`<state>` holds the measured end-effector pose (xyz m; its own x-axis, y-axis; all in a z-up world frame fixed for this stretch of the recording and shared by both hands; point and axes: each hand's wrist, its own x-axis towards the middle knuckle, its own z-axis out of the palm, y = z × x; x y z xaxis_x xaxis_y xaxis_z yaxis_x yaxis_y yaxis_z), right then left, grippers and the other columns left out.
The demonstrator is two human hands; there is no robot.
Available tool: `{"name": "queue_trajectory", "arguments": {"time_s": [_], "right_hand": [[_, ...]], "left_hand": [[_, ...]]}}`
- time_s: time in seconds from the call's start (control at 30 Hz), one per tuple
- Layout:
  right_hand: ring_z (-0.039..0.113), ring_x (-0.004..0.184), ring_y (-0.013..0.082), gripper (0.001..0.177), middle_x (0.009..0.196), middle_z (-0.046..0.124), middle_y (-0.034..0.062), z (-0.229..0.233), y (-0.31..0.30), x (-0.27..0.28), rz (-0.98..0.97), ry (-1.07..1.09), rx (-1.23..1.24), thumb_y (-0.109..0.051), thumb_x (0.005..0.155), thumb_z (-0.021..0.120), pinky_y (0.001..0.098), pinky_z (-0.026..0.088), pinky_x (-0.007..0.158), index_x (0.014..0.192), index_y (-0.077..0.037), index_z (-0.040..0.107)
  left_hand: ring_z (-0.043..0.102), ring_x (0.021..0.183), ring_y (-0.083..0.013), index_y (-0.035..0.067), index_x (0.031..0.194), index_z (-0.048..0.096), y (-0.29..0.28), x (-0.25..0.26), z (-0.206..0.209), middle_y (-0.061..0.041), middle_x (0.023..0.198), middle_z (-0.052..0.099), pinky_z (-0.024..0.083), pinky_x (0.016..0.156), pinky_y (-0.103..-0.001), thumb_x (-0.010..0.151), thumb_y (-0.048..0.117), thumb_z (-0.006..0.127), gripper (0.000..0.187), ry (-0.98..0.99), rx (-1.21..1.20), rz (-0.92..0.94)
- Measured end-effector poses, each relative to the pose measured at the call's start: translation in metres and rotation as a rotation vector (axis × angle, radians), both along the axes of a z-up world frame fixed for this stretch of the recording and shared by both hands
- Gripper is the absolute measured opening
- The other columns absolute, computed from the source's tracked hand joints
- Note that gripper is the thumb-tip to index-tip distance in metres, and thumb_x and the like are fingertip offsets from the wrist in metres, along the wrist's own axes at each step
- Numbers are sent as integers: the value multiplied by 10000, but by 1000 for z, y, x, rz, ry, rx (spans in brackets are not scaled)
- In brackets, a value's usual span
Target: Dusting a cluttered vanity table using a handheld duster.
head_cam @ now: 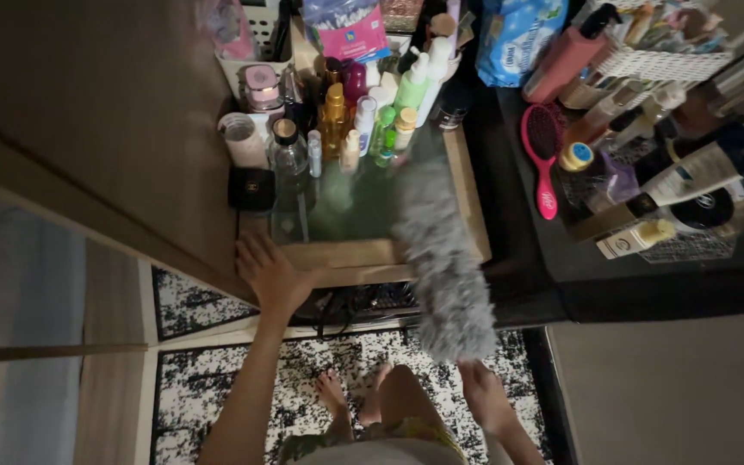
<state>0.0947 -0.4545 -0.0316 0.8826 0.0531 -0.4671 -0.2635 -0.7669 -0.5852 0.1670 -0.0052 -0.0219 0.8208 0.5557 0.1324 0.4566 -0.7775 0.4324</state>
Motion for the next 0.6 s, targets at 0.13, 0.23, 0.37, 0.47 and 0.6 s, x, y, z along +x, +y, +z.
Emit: {"name": "queue_trajectory", "arguments": {"time_s": [0.13,0.23,0.37,0.47,0.6], "right_hand": [[641,962,152,588,1087,715,130,-8,-38,28,219,23,120,-526,1068,370,382,501,872,1212,-23,639],[666,767,208,580,894,743,198,8,-39,37,127,-95,-58,-513,997,437,420,539,740,1148,-9,682],[610,697,303,597,764,680,260,1,-12,32,-10,48,-37,-517,1036,441,479,524,699,1146,17,683],[615,703,299,599,771,672,240,-13,-26,29,107,174,-96,-550,1046,432,481,521,701,1115,2,655],[680,788,256,651,936,689,99,-9,-66,61,210,87,-13,-594,979,381,455,540,750,1203,-39,637]], "left_hand": [[-139,1514,-500,-59,1590,-35,-3,13,14,-338,1645,-109,-58,1146,-698,509,893,771,1650,208,-187,37],[-251,1506,-480,-44,1591,-118,-5,10,8,-328,1639,-219,-132,1130,-704,474,911,773,1719,311,-278,61],[-270,1498,-500,-50,1588,-131,1,18,-11,-340,1634,-231,-137,1116,-719,461,941,757,1744,321,-253,60],[-254,1504,-499,-43,1592,-129,3,22,-16,-331,1641,-219,-125,1114,-722,439,955,740,1755,318,-237,77],[-240,1510,-489,-14,1600,-140,-3,19,23,-299,1656,-221,-126,1125,-707,450,976,700,1735,402,-272,80]]}}
